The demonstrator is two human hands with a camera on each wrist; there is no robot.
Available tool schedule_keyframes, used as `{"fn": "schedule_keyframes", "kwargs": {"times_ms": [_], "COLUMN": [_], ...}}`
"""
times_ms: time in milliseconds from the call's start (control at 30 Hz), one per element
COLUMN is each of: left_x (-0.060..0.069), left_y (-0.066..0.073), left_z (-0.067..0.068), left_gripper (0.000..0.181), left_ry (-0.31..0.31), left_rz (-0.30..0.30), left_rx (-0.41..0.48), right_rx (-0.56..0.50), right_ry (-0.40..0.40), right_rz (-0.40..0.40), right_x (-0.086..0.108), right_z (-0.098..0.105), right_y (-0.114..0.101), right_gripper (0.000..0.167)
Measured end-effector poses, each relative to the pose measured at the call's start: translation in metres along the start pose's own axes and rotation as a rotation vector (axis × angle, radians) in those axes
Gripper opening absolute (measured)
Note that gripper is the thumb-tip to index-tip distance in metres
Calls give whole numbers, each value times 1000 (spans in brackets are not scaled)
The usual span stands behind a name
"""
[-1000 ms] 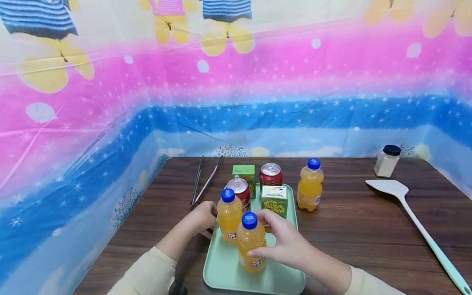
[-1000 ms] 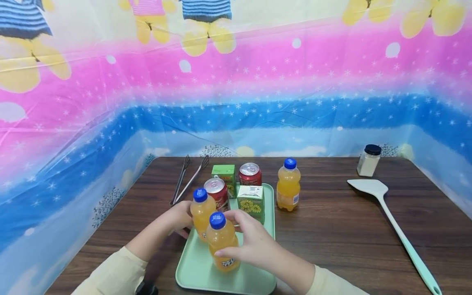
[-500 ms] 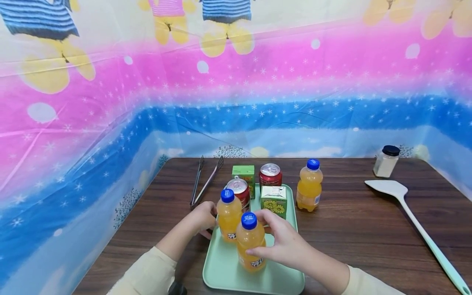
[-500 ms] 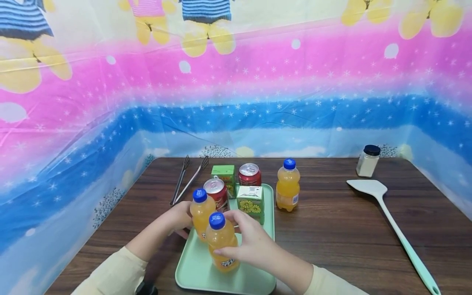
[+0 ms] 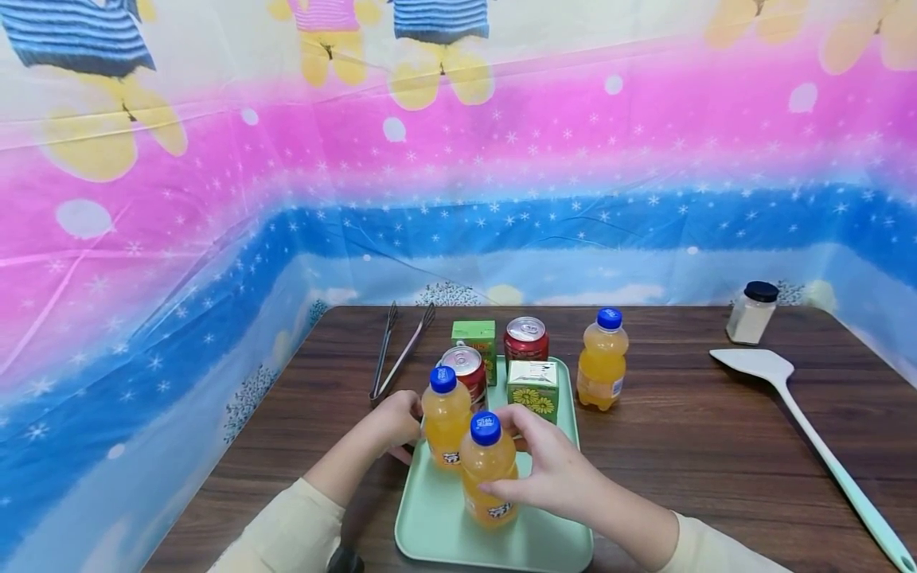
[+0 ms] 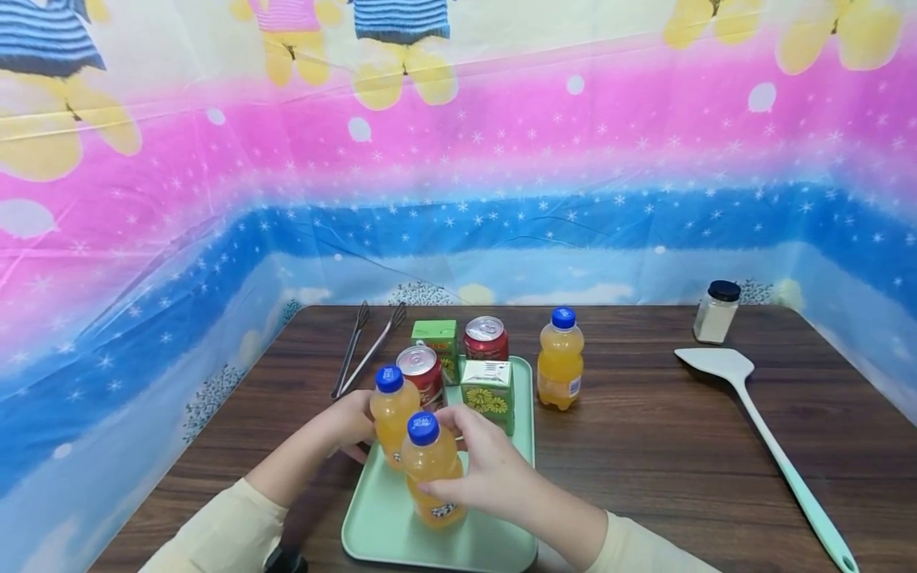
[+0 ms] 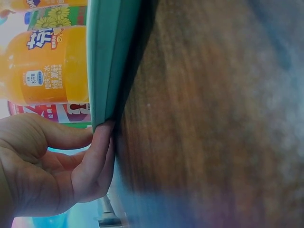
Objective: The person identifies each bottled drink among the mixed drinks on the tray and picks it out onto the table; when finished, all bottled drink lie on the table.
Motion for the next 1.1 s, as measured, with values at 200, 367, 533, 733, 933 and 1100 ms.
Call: {"fn": "schedule_keyframes", "kwargs": {"times_ms": [200,367,533,733,933,1100], "left_x": [0,1,2,3,2,1], "left_y": [1,2,2,3,1,0], "left_z": [-1,-1,-1,-1,0,0], "left_gripper": [28,28,28,27,27,28], "left_ry": [-6,-6,-5,1,3,-6], "left_rz": [7,2,-7,-13,-10,0], "left_rx": [4,6,4,-2,1,10], "right_rx": [-7,0,17,25,26,37], "right_ry": [6,6,16,32,38,46], "right_rz": [1,2,23,77,89,79], "right_x": [1,2,2,2,3,4], "right_z": [1,1,2,5,8,9], "right_y": [1,0,-4,-13,-19,-20], "right_gripper": [59,58,57,57,56,56]}}
Point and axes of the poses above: each hand's wrist, its own x-axis away from the middle knuckle, its own z-axis out of the back of the hand, y = z × x, the point moved 1 cm from there along -x, towards the middle knuckle, and after that the axes turned 11 degrees about -x, right-handed, at the moved point
